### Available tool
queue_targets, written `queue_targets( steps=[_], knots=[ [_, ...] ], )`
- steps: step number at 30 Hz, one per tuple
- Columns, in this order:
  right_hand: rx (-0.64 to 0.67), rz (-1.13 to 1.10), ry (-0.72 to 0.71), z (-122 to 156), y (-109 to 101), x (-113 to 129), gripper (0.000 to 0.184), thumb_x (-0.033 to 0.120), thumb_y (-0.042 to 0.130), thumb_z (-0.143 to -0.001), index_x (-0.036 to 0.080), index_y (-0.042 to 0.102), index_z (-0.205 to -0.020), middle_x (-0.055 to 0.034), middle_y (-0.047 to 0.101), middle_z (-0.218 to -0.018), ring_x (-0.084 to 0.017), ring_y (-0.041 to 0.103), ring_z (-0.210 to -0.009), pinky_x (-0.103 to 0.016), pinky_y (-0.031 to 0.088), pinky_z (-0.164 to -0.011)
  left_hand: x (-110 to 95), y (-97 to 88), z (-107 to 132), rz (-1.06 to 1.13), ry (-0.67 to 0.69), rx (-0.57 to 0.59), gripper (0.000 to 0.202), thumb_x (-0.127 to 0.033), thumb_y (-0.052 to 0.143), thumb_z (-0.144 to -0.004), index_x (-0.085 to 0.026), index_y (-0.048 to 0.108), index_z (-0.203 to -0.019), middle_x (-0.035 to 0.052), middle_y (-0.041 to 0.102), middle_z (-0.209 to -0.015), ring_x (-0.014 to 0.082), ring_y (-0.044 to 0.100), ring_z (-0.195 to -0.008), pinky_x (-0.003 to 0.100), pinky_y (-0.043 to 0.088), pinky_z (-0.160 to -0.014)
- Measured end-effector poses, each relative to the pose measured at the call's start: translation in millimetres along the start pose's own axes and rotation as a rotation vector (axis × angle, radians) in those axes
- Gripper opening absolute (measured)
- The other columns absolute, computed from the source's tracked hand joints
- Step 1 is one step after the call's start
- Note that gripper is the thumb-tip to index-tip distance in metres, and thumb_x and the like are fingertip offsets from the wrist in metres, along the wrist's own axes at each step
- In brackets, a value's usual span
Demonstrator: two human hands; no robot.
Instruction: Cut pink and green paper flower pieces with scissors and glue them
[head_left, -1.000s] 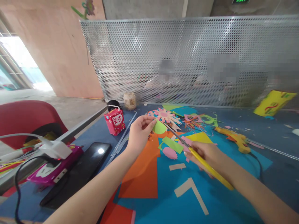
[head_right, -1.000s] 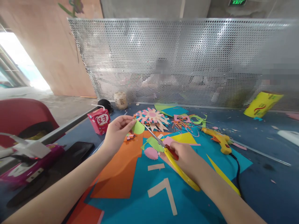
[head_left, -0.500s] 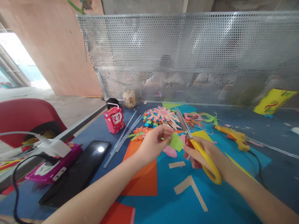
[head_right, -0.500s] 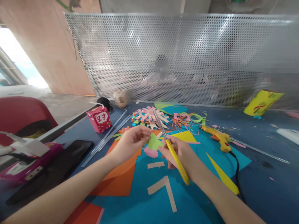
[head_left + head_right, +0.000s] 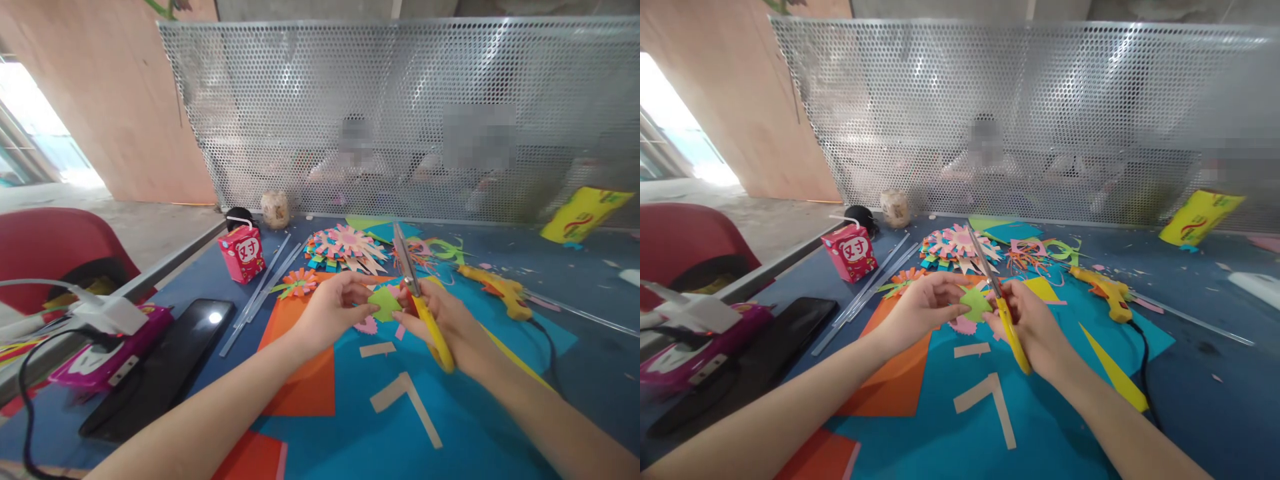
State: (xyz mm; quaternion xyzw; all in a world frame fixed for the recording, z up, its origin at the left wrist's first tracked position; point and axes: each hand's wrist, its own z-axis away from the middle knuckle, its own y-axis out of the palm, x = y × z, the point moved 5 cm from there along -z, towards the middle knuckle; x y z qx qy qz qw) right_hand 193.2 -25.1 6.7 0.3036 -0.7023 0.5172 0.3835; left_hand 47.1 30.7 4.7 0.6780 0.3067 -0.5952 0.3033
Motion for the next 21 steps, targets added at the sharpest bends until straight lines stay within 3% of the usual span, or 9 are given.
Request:
queue_targets(
  steps=[8,14,19,21],
  knots=[
    [-0.078,-0.129,0.013,0.8,-2.8,1.6,0.032,0.049,0.064,-0.071,0.026,0.041,-0.074,-0.0019,0.061,-0.070,-0.022,0.065,-0.075,-0.035,0.055,-0.068,-8.7,-18.0,-3.1,-0.135,0.026,-0.160,0.017,-0.015,0.066,-0.070,-0.014,0.058,-0.085,0.0002,0.064,-0.071,0.0096,0.062,-0.059,0.019,0.044,-0.050],
    [-0.107,-0.136,0.054,-6.7,-3.8,-6.3,0.040,0.050,0.069,-0.064,0.027,0.038,-0.072,0.0014,0.057,-0.066,-0.021,0.064,-0.067,-0.036,0.055,-0.065,1.5,-22.1,-9.8,-0.337,-0.006,-0.083,0.007,-0.013,0.066,-0.068,-0.015,0.062,-0.073,0.0014,0.066,-0.064,0.0114,0.062,-0.060,0.021,0.048,-0.057],
    [-0.109,-0.148,0.048,-9.3,-4.1,-10.4,0.053,0.054,0.075,-0.050,0.027,0.035,-0.071,0.0026,0.055,-0.065,-0.021,0.064,-0.067,-0.036,0.054,-0.065,19.7,-21.7,-12.2,-0.446,-0.043,-0.046,0.008,-0.010,0.065,-0.062,-0.016,0.062,-0.067,0.0009,0.065,-0.059,0.0137,0.062,-0.056,0.022,0.047,-0.050],
    [-0.093,-0.159,0.034,-7.7,-3.1,-10.4,0.050,0.054,0.073,-0.054,0.027,0.037,-0.073,0.0025,0.057,-0.067,-0.021,0.064,-0.069,-0.035,0.055,-0.068,23.3,-20.7,-12.0,-0.490,-0.053,-0.023,0.010,-0.009,0.065,-0.060,-0.016,0.062,-0.066,0.0008,0.065,-0.059,0.0145,0.063,-0.057,0.022,0.048,-0.050]
  ],
)
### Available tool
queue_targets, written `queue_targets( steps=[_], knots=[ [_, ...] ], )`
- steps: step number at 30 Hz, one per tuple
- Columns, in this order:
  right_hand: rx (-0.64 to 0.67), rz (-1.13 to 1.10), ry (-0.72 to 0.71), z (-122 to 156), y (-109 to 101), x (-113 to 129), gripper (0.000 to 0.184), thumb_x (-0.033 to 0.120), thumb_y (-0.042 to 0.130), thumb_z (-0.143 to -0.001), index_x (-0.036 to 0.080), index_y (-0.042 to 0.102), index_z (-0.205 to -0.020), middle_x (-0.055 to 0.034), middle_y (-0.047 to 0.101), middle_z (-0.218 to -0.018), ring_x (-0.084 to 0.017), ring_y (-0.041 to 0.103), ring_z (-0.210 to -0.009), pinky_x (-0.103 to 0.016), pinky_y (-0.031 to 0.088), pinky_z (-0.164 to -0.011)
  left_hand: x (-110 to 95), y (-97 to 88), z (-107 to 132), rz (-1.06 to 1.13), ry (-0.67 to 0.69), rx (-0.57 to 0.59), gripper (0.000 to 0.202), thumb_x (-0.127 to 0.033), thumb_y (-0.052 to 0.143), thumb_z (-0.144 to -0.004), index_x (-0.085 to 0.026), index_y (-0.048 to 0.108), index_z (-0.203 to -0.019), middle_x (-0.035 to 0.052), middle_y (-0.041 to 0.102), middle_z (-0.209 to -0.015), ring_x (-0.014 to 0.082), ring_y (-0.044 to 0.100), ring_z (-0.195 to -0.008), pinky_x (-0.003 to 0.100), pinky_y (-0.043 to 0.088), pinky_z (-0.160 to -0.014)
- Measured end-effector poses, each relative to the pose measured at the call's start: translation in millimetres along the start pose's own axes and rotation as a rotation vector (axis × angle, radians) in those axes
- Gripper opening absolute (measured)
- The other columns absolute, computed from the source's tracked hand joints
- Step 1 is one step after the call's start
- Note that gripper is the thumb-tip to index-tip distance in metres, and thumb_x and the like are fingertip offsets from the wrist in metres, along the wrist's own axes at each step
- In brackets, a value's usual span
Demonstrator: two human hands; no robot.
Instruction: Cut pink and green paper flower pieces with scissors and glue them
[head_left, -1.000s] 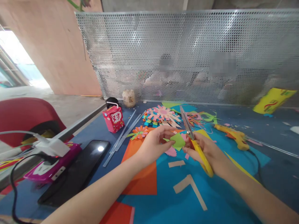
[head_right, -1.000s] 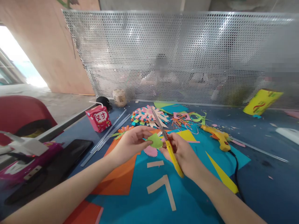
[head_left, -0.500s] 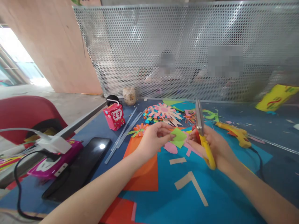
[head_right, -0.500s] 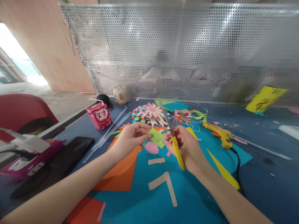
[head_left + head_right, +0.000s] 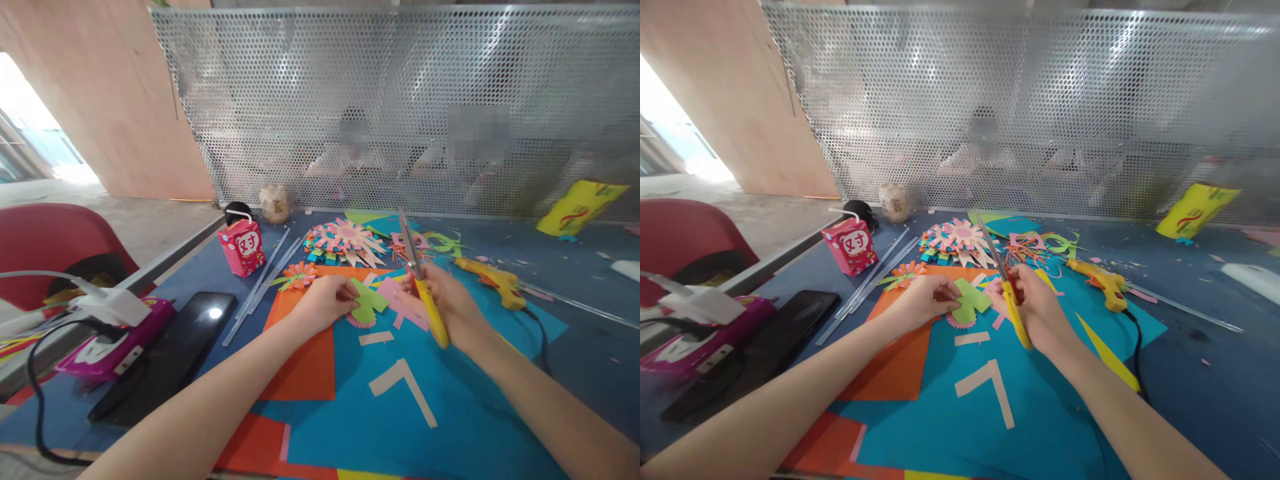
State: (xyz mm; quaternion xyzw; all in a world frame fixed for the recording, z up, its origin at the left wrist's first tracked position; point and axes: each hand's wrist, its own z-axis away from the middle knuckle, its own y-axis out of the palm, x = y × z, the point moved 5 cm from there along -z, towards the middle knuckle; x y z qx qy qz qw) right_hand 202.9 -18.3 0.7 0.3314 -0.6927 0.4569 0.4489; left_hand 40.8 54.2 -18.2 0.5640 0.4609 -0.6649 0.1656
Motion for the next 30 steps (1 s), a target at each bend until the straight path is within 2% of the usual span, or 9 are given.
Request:
queue_targets(
  steps=[5,8,11,14,18,24,27,30],
  knots=[
    [0.031,-0.024,-0.022,4.5,1.0,-0.6,0.033,0.052,0.061,-0.071,0.027,0.041,-0.075,0.0018,0.059,-0.069,-0.020,0.065,-0.072,-0.034,0.055,-0.069,-3.1,2.4,1.7,-0.100,0.030,0.013,0.015,-0.005,0.064,-0.057,-0.017,0.061,-0.064,-0.0005,0.064,-0.059,0.0140,0.061,-0.059,0.022,0.048,-0.054],
    [0.073,-0.023,-0.033,7.1,1.6,-1.2,0.030,0.044,0.066,-0.069,0.027,0.043,-0.077,0.0013,0.060,-0.073,-0.020,0.065,-0.074,-0.033,0.055,-0.069,-4.6,3.5,1.2,-0.148,0.033,0.012,0.016,-0.004,0.063,-0.056,-0.018,0.060,-0.063,-0.0011,0.063,-0.058,0.0137,0.059,-0.057,0.022,0.046,-0.053],
    [0.113,0.002,-0.023,9.0,3.7,-4.9,0.031,0.037,0.071,-0.066,0.027,0.043,-0.077,0.0017,0.061,-0.076,-0.019,0.063,-0.068,-0.032,0.053,-0.062,-4.6,4.5,0.2,-0.190,0.028,0.011,0.016,-0.004,0.063,-0.057,-0.018,0.060,-0.064,-0.0011,0.061,-0.058,0.0135,0.057,-0.055,0.022,0.044,-0.053],
    [0.120,0.031,-0.009,8.4,7.0,-12.1,0.032,0.037,0.072,-0.066,0.027,0.044,-0.078,0.0021,0.060,-0.074,-0.017,0.060,-0.061,-0.032,0.052,-0.060,-4.0,3.8,0.0,-0.217,0.019,0.005,0.014,-0.005,0.062,-0.059,-0.017,0.061,-0.067,0.0002,0.062,-0.060,0.0142,0.058,-0.057,0.024,0.045,-0.055],
    [0.092,0.045,-0.053,6.1,9.1,-19.4,0.037,0.039,0.074,-0.064,0.025,0.044,-0.082,0.0015,0.059,-0.074,-0.018,0.062,-0.068,-0.032,0.052,-0.067,-2.3,0.7,0.8,-0.213,0.002,0.000,0.014,-0.006,0.061,-0.061,-0.017,0.061,-0.071,0.0013,0.064,-0.063,0.0149,0.060,-0.059,0.024,0.045,-0.055],
    [0.137,0.027,-0.041,7.7,11.2,-23.4,0.036,0.040,0.075,-0.064,0.025,0.047,-0.080,0.0013,0.060,-0.071,-0.019,0.061,-0.065,-0.032,0.050,-0.061,-3.4,-4.2,0.5,-0.120,-0.011,-0.021,0.017,-0.006,0.063,-0.059,-0.018,0.061,-0.071,-0.0021,0.061,-0.059,0.0130,0.057,-0.055,0.022,0.041,-0.051],
    [0.116,-0.004,-0.073,11.6,9.1,-14.7,0.032,0.038,0.073,-0.069,0.027,0.046,-0.082,0.0011,0.059,-0.076,-0.018,0.060,-0.067,-0.032,0.049,-0.062,-10.5,-7.2,1.4,-0.029,-0.011,-0.030,0.006,-0.015,0.063,-0.068,-0.017,0.057,-0.069,-0.0017,0.060,-0.060,0.0124,0.058,-0.054,0.022,0.042,-0.050],
    [0.101,0.012,-0.108,17.6,4.8,-1.2,0.023,0.032,0.065,-0.077,0.030,0.044,-0.086,0.0005,0.057,-0.085,-0.019,0.058,-0.071,-0.031,0.048,-0.059,-21.1,-13.0,4.5,0.195,-0.003,-0.095,0.011,-0.026,0.059,-0.077,-0.017,0.053,-0.073,-0.0013,0.061,-0.062,0.0108,0.060,-0.056,0.020,0.043,-0.048]
  ],
)
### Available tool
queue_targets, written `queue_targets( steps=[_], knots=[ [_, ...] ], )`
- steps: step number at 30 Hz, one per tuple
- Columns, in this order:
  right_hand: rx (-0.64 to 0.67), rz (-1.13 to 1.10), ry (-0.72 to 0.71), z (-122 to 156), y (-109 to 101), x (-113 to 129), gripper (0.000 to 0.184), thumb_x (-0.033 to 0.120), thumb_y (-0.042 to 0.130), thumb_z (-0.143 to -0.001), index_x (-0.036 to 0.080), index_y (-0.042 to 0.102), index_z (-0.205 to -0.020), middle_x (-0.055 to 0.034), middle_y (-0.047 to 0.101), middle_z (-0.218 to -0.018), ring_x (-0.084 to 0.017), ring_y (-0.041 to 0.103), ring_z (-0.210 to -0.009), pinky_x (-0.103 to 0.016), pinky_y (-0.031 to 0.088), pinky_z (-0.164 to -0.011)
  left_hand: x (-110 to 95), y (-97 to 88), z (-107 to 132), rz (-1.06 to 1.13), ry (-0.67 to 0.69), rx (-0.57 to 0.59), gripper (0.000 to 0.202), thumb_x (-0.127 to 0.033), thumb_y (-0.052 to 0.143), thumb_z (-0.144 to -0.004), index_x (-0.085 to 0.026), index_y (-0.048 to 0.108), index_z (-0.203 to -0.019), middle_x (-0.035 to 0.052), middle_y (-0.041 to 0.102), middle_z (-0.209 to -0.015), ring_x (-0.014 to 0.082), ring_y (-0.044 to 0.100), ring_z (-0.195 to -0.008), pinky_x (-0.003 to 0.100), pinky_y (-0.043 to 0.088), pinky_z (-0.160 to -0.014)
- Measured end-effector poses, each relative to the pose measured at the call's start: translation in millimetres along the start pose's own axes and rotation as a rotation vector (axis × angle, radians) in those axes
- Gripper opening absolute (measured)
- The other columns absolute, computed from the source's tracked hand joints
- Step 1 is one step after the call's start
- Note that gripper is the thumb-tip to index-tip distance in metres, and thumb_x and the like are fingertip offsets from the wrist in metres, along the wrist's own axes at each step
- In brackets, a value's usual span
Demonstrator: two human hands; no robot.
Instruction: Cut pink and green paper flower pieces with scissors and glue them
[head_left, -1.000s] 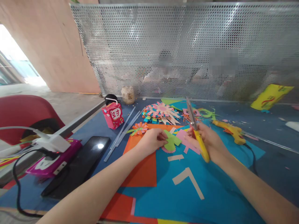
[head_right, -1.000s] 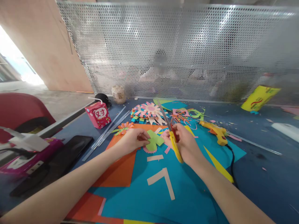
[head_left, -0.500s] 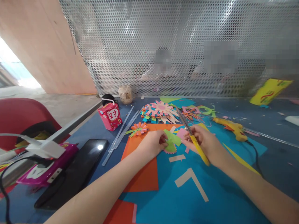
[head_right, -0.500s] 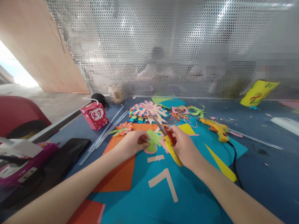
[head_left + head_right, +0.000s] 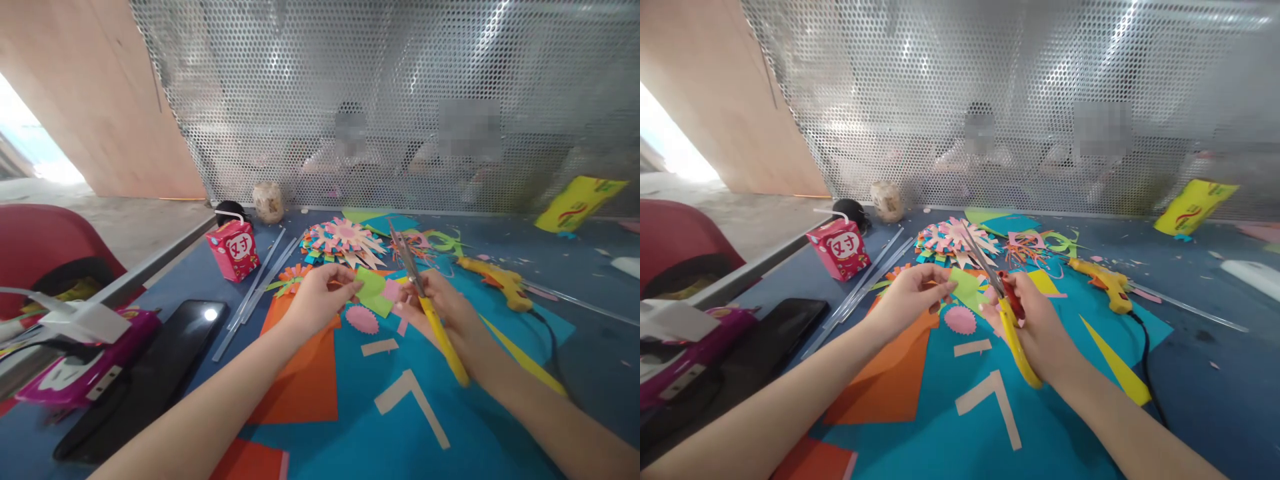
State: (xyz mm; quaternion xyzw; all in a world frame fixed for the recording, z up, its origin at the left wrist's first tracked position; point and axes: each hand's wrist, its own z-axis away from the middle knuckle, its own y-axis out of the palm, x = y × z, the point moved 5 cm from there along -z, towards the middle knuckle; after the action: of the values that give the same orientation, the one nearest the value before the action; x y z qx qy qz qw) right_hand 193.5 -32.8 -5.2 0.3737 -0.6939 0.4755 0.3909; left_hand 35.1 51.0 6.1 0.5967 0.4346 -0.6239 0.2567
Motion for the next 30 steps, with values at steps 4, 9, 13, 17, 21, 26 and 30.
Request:
queue_targets(
  steps=[4,9,13,17,21,26,30],
  knots=[
    [0.014,0.128,-0.019,5.2,-4.1,10.5,0.017,0.032,0.058,-0.082,0.030,0.042,-0.088,-0.0009,0.055,-0.087,-0.021,0.057,-0.076,-0.033,0.046,-0.060,-13.4,-7.1,5.6,0.566,0.043,-0.158,0.020,-0.026,0.070,-0.069,-0.016,0.054,-0.074,-0.0027,0.061,-0.061,0.0106,0.064,-0.059,0.017,0.045,-0.046],
    [0.008,0.291,0.113,6.6,-3.8,2.7,0.023,0.038,0.061,-0.077,0.029,0.043,-0.086,-0.0013,0.057,-0.084,-0.024,0.059,-0.079,-0.035,0.048,-0.064,-19.8,-6.9,10.8,0.852,0.079,-0.230,0.025,-0.017,0.077,-0.063,-0.014,0.054,-0.072,-0.0021,0.064,-0.059,0.0152,0.070,-0.064,0.014,0.046,-0.042],
    [0.066,0.290,0.106,7.7,1.9,6.6,0.014,0.035,0.053,-0.083,0.027,0.042,-0.085,-0.0003,0.054,-0.080,-0.020,0.058,-0.074,-0.033,0.049,-0.065,-20.4,-0.6,12.8,0.846,0.059,-0.187,0.023,-0.015,0.074,-0.067,-0.014,0.050,-0.070,0.0004,0.067,-0.059,0.0193,0.072,-0.068,0.015,0.048,-0.042],
    [0.086,0.323,0.077,10.4,4.3,10.3,0.012,0.035,0.051,-0.083,0.026,0.043,-0.086,-0.0012,0.055,-0.082,-0.020,0.057,-0.075,-0.032,0.047,-0.062,-20.8,6.2,15.6,0.805,0.039,-0.153,0.024,-0.014,0.072,-0.069,-0.015,0.048,-0.069,0.0009,0.068,-0.059,0.0218,0.072,-0.071,0.018,0.050,-0.044],
    [0.065,0.244,0.030,11.6,5.5,9.0,0.015,0.040,0.052,-0.083,0.027,0.045,-0.086,0.0000,0.054,-0.076,-0.021,0.056,-0.071,-0.031,0.044,-0.054,-22.1,13.6,18.9,0.740,0.021,-0.084,0.023,-0.014,0.071,-0.070,-0.015,0.049,-0.073,0.0056,0.072,-0.066,0.0226,0.072,-0.072,0.020,0.051,-0.047],
    [0.004,0.206,0.018,11.4,3.9,11.7,0.017,0.043,0.055,-0.080,0.027,0.049,-0.083,0.0014,0.056,-0.069,-0.019,0.058,-0.062,-0.031,0.048,-0.054,-23.1,14.8,20.9,0.717,-0.018,-0.071,0.023,-0.012,0.071,-0.070,-0.015,0.049,-0.076,0.0074,0.074,-0.068,0.0233,0.072,-0.072,0.020,0.048,-0.047],
    [0.019,0.264,0.009,11.9,5.7,12.1,0.015,0.042,0.053,-0.080,0.027,0.049,-0.082,0.0017,0.058,-0.070,-0.019,0.058,-0.061,-0.029,0.048,-0.049,-23.1,13.9,20.8,0.717,-0.025,-0.065,0.022,-0.011,0.069,-0.071,-0.015,0.048,-0.074,0.0070,0.074,-0.068,0.0221,0.072,-0.069,0.019,0.048,-0.045]
  ],
)
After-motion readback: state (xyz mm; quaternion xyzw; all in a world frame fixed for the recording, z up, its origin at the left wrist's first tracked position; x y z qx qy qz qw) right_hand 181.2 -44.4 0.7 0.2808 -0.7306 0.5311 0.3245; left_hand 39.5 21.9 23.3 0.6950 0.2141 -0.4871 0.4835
